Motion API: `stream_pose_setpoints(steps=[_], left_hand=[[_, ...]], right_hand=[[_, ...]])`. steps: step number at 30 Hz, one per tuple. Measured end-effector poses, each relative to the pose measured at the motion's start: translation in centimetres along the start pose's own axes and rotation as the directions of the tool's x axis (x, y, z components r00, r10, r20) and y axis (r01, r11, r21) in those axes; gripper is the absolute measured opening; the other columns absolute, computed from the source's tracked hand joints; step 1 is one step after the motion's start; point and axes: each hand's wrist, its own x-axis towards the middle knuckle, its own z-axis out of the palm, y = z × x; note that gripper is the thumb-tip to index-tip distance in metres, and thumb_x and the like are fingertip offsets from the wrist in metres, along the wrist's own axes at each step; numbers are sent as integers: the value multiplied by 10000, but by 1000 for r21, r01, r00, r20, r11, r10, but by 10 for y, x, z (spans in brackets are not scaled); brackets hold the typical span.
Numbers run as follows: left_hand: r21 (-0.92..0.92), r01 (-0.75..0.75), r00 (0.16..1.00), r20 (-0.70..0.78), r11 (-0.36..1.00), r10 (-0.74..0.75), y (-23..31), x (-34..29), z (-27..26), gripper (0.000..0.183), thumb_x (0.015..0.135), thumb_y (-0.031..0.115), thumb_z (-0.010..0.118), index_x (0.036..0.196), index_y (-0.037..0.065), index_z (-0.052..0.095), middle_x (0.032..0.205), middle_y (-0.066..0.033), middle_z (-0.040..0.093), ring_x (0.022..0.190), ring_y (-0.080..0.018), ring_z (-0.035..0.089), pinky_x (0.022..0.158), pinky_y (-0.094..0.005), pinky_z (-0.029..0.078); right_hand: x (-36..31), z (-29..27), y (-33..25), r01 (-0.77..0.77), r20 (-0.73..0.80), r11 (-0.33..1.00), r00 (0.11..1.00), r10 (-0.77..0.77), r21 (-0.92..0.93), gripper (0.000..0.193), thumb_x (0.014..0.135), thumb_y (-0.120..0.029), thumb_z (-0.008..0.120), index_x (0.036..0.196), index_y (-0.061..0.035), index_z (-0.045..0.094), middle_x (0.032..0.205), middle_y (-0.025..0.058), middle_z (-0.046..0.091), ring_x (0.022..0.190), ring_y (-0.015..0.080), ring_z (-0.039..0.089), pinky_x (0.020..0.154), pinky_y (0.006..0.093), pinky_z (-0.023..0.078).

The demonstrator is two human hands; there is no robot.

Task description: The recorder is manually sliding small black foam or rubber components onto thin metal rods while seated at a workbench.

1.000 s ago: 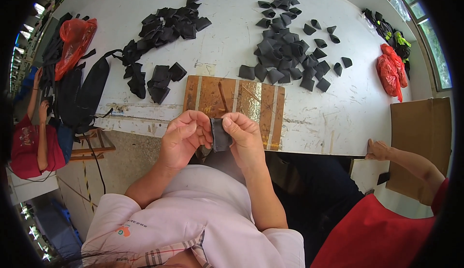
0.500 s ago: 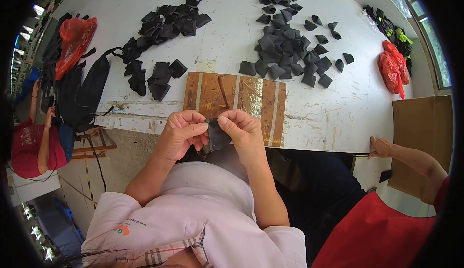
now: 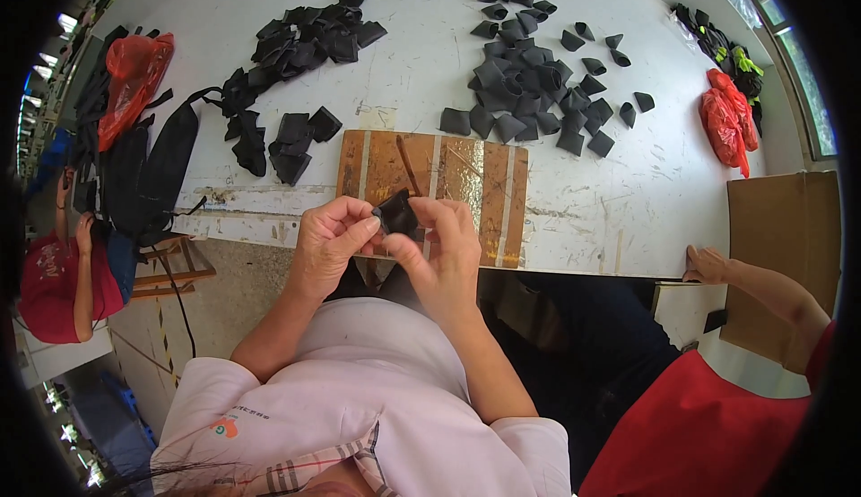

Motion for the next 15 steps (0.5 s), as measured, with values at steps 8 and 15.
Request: stream_pose_setpoints(steps=[8,15], left_hand=[[-70,-77,997,-26,995,75,-8,0,5,73,812,53,551,833,-16,562,788,-39,570,678,-73,551,646,-209,494],[-191,-36,999,-35,981,30,-9,-6,13,98,793,40,568,838,-37,527,768,-70,575,695,-105,577,644,-248,516]], right_hand=[[-9,12,4,161,43,975,987,-157,-151,130,706,-3,632,832,-7,598,709,102,533,555,222,534,480,293,419],[-10,11,3,13,-1,989,1000,-13,-145,66,687,-12,652,725,-14,598,615,84,518,494,221,521,442,295,405]])
